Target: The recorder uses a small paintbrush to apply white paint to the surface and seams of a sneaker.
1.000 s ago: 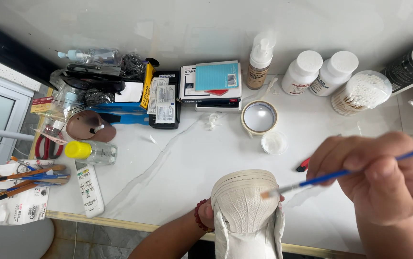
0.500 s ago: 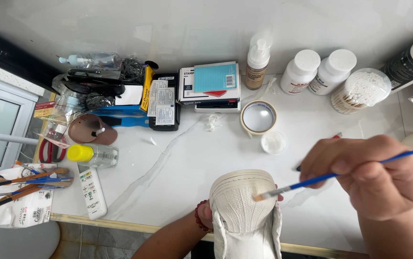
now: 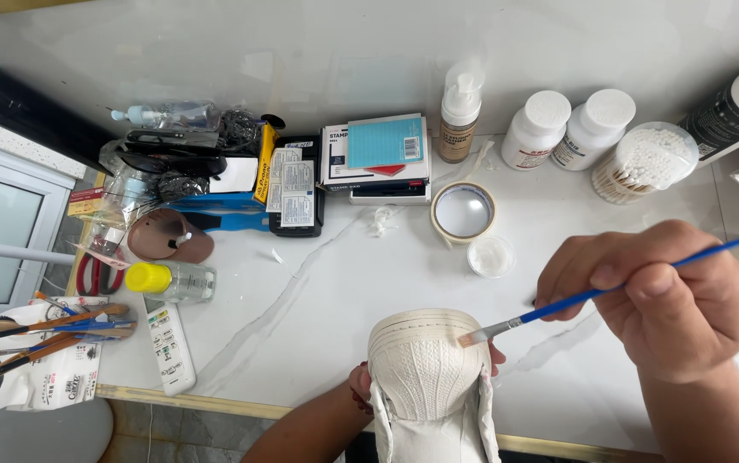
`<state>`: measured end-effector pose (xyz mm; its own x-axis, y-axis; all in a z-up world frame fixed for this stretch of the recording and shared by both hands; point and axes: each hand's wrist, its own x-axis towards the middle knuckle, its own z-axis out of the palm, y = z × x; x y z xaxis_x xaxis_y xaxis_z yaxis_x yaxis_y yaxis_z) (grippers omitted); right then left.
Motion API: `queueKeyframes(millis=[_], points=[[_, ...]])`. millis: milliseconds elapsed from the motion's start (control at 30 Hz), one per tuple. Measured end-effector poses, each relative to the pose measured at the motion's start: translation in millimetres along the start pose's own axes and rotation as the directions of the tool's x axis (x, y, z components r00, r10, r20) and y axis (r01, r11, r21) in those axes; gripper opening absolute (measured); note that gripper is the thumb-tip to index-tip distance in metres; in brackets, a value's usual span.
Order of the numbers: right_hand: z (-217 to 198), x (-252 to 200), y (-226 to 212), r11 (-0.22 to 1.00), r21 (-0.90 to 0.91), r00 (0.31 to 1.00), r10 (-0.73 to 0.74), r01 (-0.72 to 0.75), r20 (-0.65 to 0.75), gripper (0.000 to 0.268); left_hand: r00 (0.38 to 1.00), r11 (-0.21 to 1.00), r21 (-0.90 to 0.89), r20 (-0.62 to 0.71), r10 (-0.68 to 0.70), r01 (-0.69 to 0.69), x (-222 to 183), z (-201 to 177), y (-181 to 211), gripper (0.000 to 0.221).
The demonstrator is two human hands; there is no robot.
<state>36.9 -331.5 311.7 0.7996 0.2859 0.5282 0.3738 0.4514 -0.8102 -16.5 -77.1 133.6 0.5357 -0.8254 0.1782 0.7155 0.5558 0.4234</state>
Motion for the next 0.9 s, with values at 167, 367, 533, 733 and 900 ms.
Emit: queueKeyframes(millis=[167,367,533,733,900], points=[[4,2,-2,0.998,-0.056,1.0,-0.013,0.013,-0.011,0.025,0.999,0.999,0.019,-0.039,0.036,-0.036,1,12,2,0.145],[-10,-3,-6,0.997,-0.02,0.969,-0.077,0.074,-0.234,0.025,0.997,0.998,0.039,-0.06,0.048,-0.045,-4,25,15,0.151],[-30,-11,13,0.771,-0.636,0.969,-0.12,-0.046,-0.216,0.02,0.964,0.976,0.049,-0.153,0.215,-0.21,-4,37,31,0.144],[-39,-41,73,0.45,-0.858,0.963,0.019,-0.247,-0.267,0.014,0.719,0.994,0.11,-0.691,0.075,0.003,1,46,42,0.093],[-32,-43,90,0.464,-0.784,0.908,0.141,-0.412,-0.394,0.014,0.769,0.984,0.162,-0.621,0.155,-0.068,3,40,37,0.078]])
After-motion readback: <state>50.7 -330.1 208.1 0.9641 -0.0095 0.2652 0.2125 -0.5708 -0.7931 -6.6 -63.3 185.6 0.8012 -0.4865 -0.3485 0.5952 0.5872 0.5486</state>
